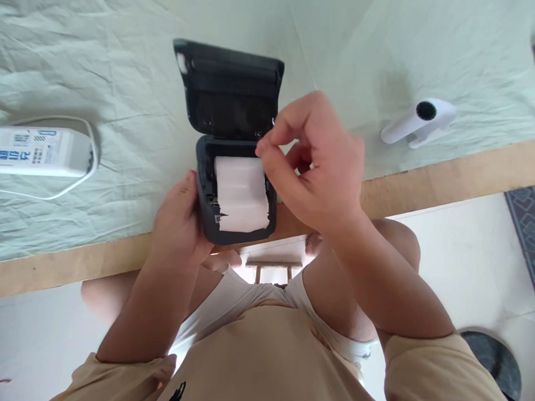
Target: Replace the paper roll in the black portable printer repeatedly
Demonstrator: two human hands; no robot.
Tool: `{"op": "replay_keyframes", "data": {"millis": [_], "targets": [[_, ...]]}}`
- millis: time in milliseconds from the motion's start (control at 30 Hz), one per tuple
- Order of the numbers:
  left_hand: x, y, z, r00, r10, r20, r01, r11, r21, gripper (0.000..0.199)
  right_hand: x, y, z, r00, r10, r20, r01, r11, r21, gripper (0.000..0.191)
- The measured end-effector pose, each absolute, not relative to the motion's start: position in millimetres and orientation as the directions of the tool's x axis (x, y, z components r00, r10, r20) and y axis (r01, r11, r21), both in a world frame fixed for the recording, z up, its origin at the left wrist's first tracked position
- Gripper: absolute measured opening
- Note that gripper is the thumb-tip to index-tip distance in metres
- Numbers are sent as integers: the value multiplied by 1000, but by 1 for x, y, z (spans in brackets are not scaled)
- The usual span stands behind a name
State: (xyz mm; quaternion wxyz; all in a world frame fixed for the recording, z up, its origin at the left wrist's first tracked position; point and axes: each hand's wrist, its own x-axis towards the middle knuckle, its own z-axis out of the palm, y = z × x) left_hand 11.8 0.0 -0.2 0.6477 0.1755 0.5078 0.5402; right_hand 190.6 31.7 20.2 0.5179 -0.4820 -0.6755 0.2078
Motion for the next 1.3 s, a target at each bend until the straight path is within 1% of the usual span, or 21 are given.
{"op": "replay_keyframes", "data": {"millis": [100, 200, 233, 267, 367, 433, 500, 567, 633, 667, 700, 733, 767, 800, 833, 900, 967, 1033, 1133, 1233, 1300], "targets": [[13, 0, 1, -91, 874, -477, -514, 370, 774, 29, 192, 37, 25, -183, 859, 479, 625, 478, -617, 16], [16, 1, 2, -98, 884, -457, -518, 347, 782, 28, 197, 40, 28, -306, 882, 358, 726, 460, -512, 7], [16, 1, 2, -104, 887, -451, -513, 341, 788, 28, 199, 40, 28, -342, 883, 322, 734, 465, -495, 5], [16, 1, 2, -112, 889, -445, -505, 335, 796, 28, 200, 41, 28, -377, 877, 298, 735, 479, -479, 8], [14, 0, 1, -106, 897, -429, -481, 331, 812, 30, 203, 43, 30, -466, 855, 229, 738, 518, -432, 21], [11, -2, 0, -3, 899, -438, -458, 388, 800, 31, 203, 43, 36, -504, 841, 199, 728, 537, -425, 26], [8, -4, -1, 63, 902, -428, -459, 407, 790, 35, 206, 40, 45, -512, 836, 197, 696, 538, -476, 30], [8, -5, -1, 46, 912, -408, -493, 376, 784, 35, 214, 37, 55, -479, 854, 205, 632, 497, -595, 32], [9, -6, 0, 19, 920, -392, -514, 346, 785, 33, 225, 38, 57, -368, 896, 250, 509, 419, -752, 29], [9, -5, 1, 23, 922, -388, -508, 345, 789, 33, 232, 41, 54, -250, 914, 320, 413, 400, -818, 23], [9, -5, 2, 52, 918, -393, -487, 367, 793, 36, 238, 45, 49, -83, 930, 359, 327, 365, -871, 19], [9, -5, 3, 84, 911, -404, -461, 396, 795, 40, 244, 49, 41, 59, 937, 343, 271, 316, -909, 21], [8, -5, 4, 113, 902, -418, -435, 423, 795, 44, 248, 54, 32, 157, 936, 314, 230, 275, -934, 29], [8, -4, 5, 129, 894, -430, -416, 442, 794, 49, 253, 58, 22, 196, 941, 277, 213, 235, -948, 35], [8, -4, 6, 132, 891, -435, -409, 449, 795, 52, 256, 60, 13, 213, 938, 273, 254, 217, -943, 37], [7, -3, 6, 117, 893, -435, -415, 442, 795, 52, 260, 62, -2, 178, 938, 297, 402, 206, -892, 34], [7, -2, 5, 119, 891, -438, -421, 445, 791, 47, 262, 60, -8, 96, 935, 341, 576, 228, -785, 30], [8, -1, 5, 136, 887, -441, -422, 455, 784, 44, 263, 58, -9, -11, 924, 382, 688, 284, -668, 28], [7, -2, 4, 156, 885, -439, -427, 462, 777, 44, 266, 59, -7, -144, 894, 425, 752, 378, -540, 24], [5, -4, 3, 162, 885, -437, -434, 461, 774, 43, 269, 63, -11, -179, 893, 413, 777, 386, -497, 24], [4, -5, 2, 158, 891, -426, -435, 450, 780, 44, 269, 66, -15, -167, 903, 397, 795, 361, -488, 34]]}}
